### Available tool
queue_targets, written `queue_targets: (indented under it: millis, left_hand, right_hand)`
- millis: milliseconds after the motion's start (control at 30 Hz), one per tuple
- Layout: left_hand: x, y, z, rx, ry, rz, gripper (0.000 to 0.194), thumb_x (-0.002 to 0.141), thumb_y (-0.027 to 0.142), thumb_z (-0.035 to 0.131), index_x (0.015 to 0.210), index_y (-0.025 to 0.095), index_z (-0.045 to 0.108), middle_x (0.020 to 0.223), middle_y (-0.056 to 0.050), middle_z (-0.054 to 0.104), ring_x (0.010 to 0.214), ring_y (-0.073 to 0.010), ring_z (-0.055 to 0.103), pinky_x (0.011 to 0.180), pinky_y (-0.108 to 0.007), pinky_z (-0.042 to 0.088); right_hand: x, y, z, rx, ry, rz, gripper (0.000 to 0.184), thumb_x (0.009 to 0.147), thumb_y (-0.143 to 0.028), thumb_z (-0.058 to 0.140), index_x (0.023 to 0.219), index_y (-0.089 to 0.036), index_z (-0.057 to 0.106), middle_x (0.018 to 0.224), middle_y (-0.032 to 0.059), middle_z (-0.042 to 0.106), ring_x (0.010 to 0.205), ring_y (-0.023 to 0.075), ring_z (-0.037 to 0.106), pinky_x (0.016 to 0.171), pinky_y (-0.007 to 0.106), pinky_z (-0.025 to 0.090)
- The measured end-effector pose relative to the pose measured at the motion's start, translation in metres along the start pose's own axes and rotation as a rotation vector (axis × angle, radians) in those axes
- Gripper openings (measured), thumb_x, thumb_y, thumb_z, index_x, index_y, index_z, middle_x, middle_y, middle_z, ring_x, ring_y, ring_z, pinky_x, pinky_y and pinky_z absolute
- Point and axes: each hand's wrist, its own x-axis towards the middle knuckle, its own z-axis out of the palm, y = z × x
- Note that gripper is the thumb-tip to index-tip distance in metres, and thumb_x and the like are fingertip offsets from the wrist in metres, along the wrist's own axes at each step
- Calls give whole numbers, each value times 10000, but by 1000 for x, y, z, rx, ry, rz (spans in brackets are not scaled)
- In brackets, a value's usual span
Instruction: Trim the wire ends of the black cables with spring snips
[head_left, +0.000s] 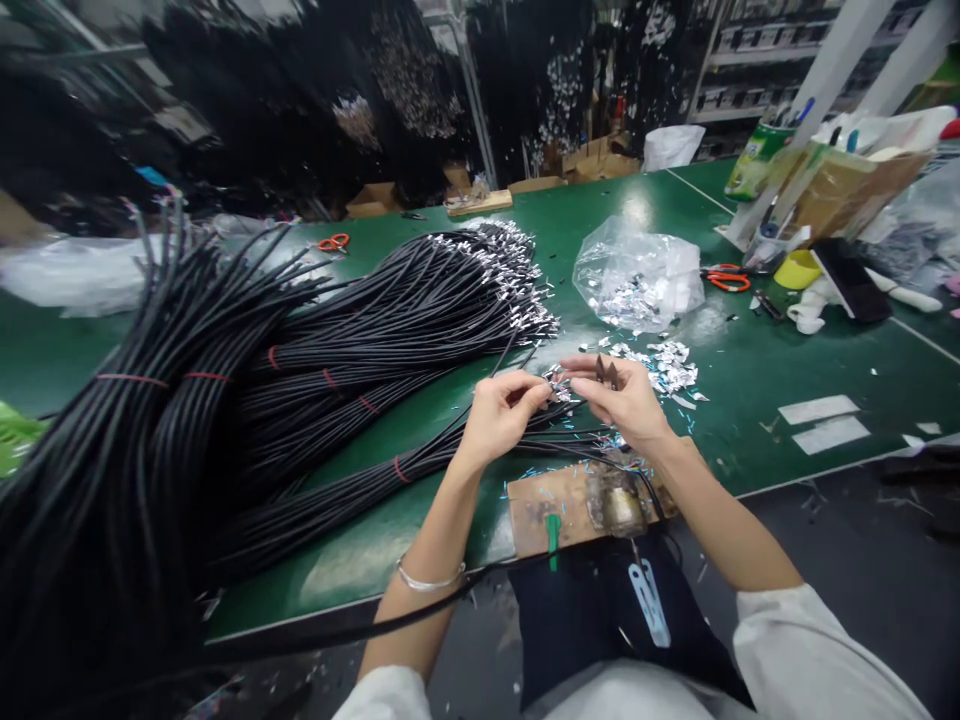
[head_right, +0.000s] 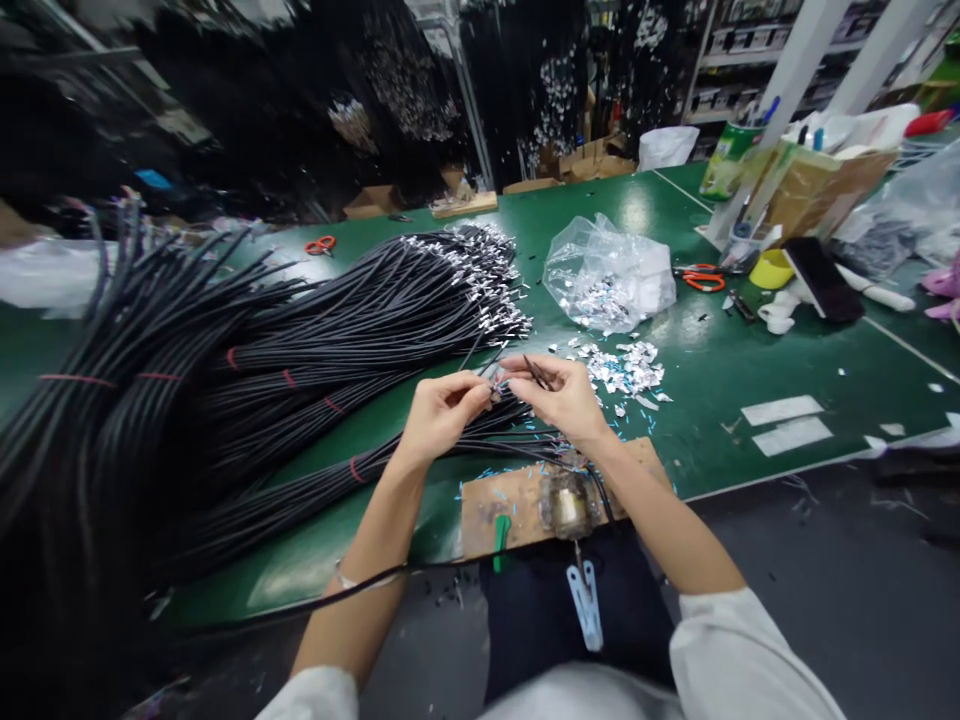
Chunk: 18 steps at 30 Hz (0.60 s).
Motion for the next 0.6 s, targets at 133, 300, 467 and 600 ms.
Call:
queue_targets:
  millis: [133, 300, 467, 600]
  left_hand:
    - [0, 5, 3, 33, 58, -7, 190, 770, 268, 629, 683, 110, 685, 613, -33, 641, 554, -107, 521, 542, -220, 396]
    - [1, 6, 1, 2, 47, -11, 182, 767, 266, 644, 718, 100, 699, 617, -27, 640, 537, -92, 497, 508, -215, 384]
    - [-5, 11, 2, 88, 96, -2, 165, 821, 216, 571, 768, 123, 697, 652, -16, 638, 567, -87, 498, 530, -222, 398]
    - [-4, 12, 5, 95, 135, 1, 137, 805, 212, 596, 747, 131, 690, 663, -25, 647, 585, -103, 531, 537, -230, 423]
  right_hand:
    - [-1, 2, -1, -42, 22, 59, 332, 629, -294, 785, 926, -158, 719, 760, 61, 705, 396, 23, 377, 328, 172, 225]
    - [0, 6, -4, -150, 41, 7, 304, 671, -280, 775, 958, -198, 715, 784, 48, 692, 414, 27, 393, 338, 171, 262]
    - [0, 10, -5, -238, 47, -86, 297, 685, -292, 756, 970, -217, 716, 913, 78, 698, 412, 54, 434, 317, 206, 299]
    - [0, 10, 0, -374, 169, -241, 257, 676, -243, 751, 929, -212, 718, 785, 51, 700, 613, 135, 609, 498, 237, 472]
